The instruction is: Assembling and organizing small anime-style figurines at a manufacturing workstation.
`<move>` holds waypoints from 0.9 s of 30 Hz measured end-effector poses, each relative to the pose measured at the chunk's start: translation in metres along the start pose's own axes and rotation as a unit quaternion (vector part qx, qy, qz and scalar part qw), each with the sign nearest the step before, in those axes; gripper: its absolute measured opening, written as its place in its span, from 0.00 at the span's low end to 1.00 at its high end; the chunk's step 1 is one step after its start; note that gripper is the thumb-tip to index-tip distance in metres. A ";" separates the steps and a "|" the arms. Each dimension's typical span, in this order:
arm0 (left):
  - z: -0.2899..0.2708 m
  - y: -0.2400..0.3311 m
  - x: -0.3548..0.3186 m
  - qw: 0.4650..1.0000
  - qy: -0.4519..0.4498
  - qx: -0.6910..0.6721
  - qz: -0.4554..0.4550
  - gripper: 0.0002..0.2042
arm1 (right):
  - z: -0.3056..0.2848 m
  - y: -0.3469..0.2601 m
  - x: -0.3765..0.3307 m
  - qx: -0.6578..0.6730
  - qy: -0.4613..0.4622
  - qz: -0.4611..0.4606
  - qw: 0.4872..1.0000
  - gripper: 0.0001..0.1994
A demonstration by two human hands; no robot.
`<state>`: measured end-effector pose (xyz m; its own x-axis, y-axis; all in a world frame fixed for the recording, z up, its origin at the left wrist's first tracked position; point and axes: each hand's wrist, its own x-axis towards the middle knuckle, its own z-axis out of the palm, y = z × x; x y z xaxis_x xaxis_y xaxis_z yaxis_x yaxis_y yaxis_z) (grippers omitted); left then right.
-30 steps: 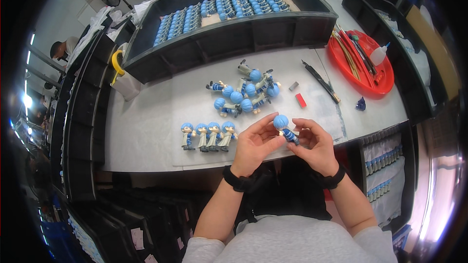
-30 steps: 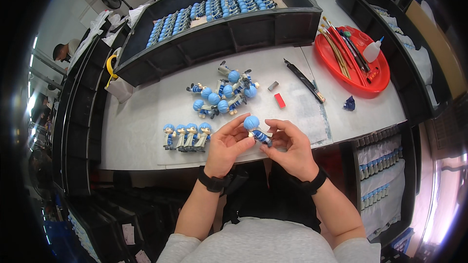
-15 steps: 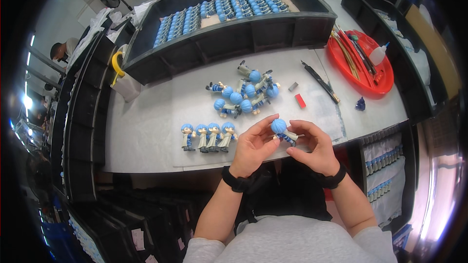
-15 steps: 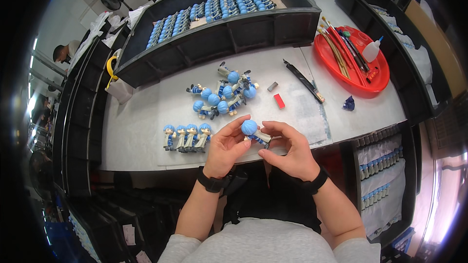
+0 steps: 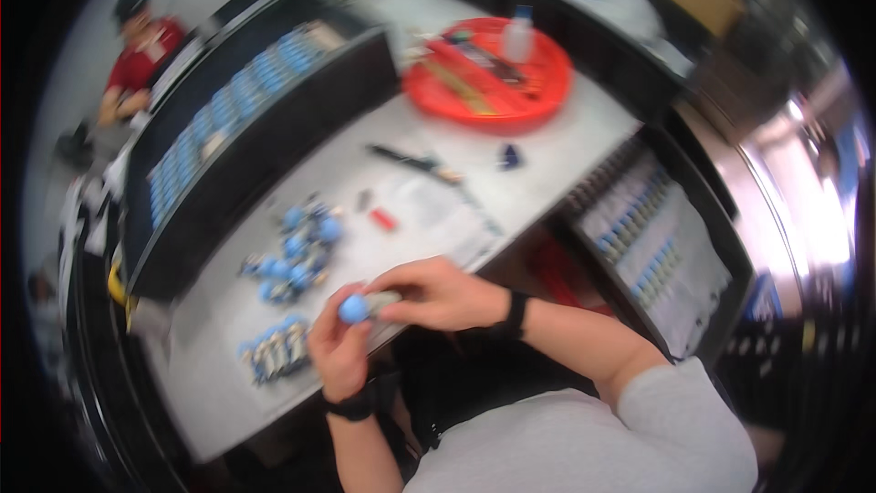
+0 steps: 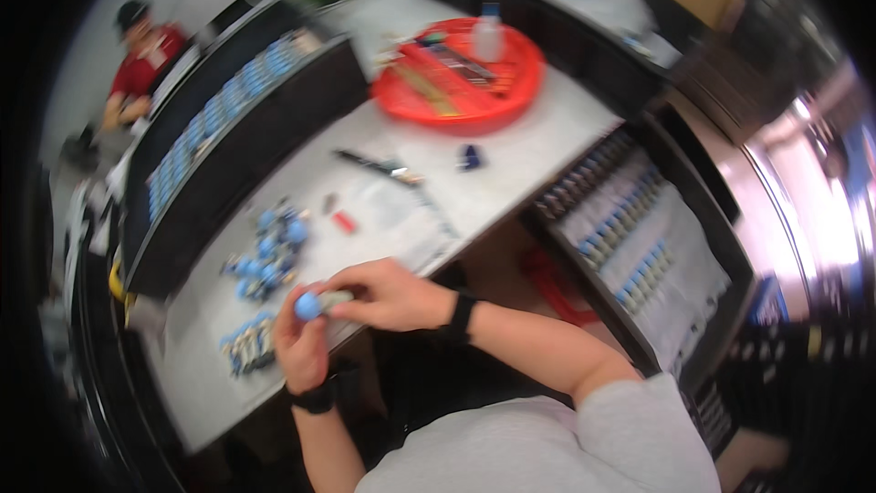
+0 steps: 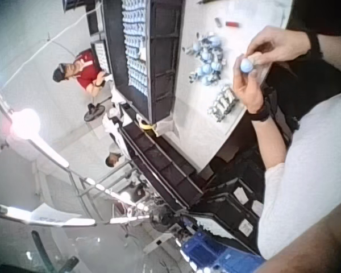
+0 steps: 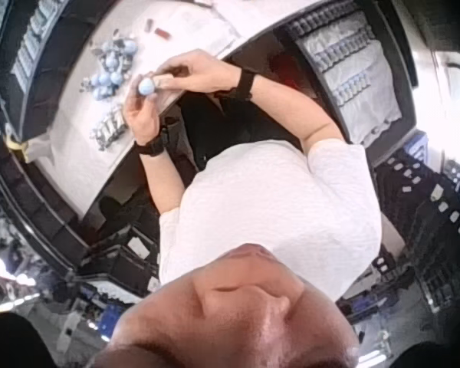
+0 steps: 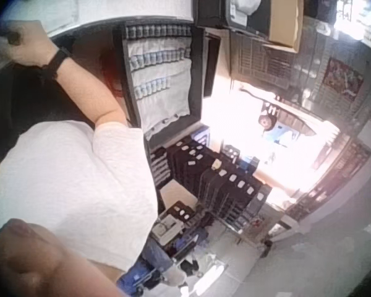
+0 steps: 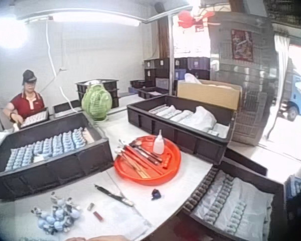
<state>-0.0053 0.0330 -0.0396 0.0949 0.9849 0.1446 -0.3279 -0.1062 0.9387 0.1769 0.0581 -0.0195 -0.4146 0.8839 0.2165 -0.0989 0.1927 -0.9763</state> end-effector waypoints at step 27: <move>-0.026 0.010 0.009 0.992 0.067 0.104 -0.013 0.22 | -0.376 0.133 -0.373 -0.485 0.546 0.372 0.573 0.12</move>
<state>-0.0319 0.0443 -0.0368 -0.0302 0.9955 0.0897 -0.1248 -0.0928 0.9878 0.6582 -0.0857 -0.2334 0.8501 0.5126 0.1206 0.5064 -0.7330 -0.4542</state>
